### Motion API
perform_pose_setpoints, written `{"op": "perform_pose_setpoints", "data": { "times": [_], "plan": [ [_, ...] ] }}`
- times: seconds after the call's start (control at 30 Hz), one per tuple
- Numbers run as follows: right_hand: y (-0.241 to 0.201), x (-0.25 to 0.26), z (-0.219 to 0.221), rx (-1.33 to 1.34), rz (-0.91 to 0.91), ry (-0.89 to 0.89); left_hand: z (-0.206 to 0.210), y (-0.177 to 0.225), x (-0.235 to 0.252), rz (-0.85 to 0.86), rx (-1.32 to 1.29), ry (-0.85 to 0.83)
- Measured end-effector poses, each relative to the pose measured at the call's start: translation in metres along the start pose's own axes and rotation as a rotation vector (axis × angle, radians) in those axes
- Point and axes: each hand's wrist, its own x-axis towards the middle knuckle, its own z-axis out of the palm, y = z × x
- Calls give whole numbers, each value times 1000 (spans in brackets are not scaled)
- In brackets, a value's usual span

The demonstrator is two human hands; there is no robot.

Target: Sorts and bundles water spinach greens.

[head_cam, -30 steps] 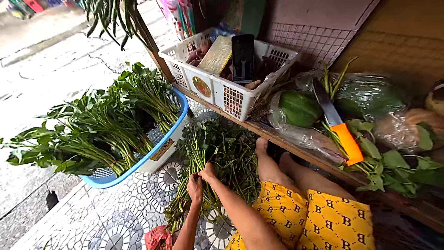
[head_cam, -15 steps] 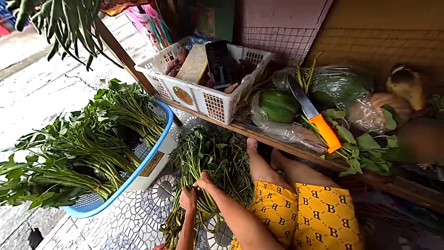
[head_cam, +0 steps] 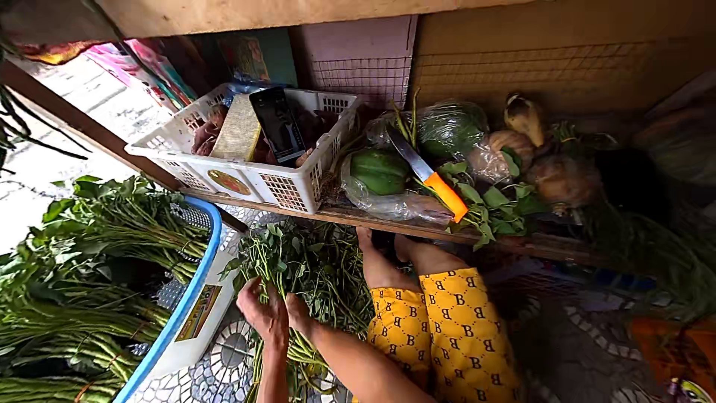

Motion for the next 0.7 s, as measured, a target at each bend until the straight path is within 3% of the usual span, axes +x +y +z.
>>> {"op": "perform_pose_setpoints", "data": {
  "times": [0.13, 0.2, 0.23, 0.3, 0.4, 0.43, 0.47, 0.5, 0.53, 0.63, 0.7],
  "plan": [
    [2, -61, -10, 210, -180, 19, 48, 132, 49, 551, -66, -374],
    [-23, -100, -32, 298, -72, -7, 91, 186, 59, 819, -77, -497],
    [-47, -127, -56, 184, 16, -76, 111, 211, 62, 927, -74, -559],
    [-72, -167, -96, -91, -14, -180, 150, 253, 67, 1074, -38, -703],
    [-79, -221, -131, -231, -280, -56, 205, 291, 72, 1141, 128, -979],
    [-92, -239, -148, -310, -249, -92, 223, 296, 74, 1155, 189, -1038],
    [-117, -245, -167, -436, -68, -273, 239, 299, 77, 1179, 249, -1073],
    [-88, -235, -151, -287, -256, -108, 249, 303, 80, 1194, 313, -1099],
    [-74, -215, -137, -197, -287, -89, 255, 308, 82, 1186, 375, -1130],
    [-73, -171, -122, -158, -110, -251, 259, 335, 89, 1061, 525, -1301],
    [-72, -165, -120, -130, -109, -260, 268, 350, 93, 1020, 572, -1426]
  ]
}}
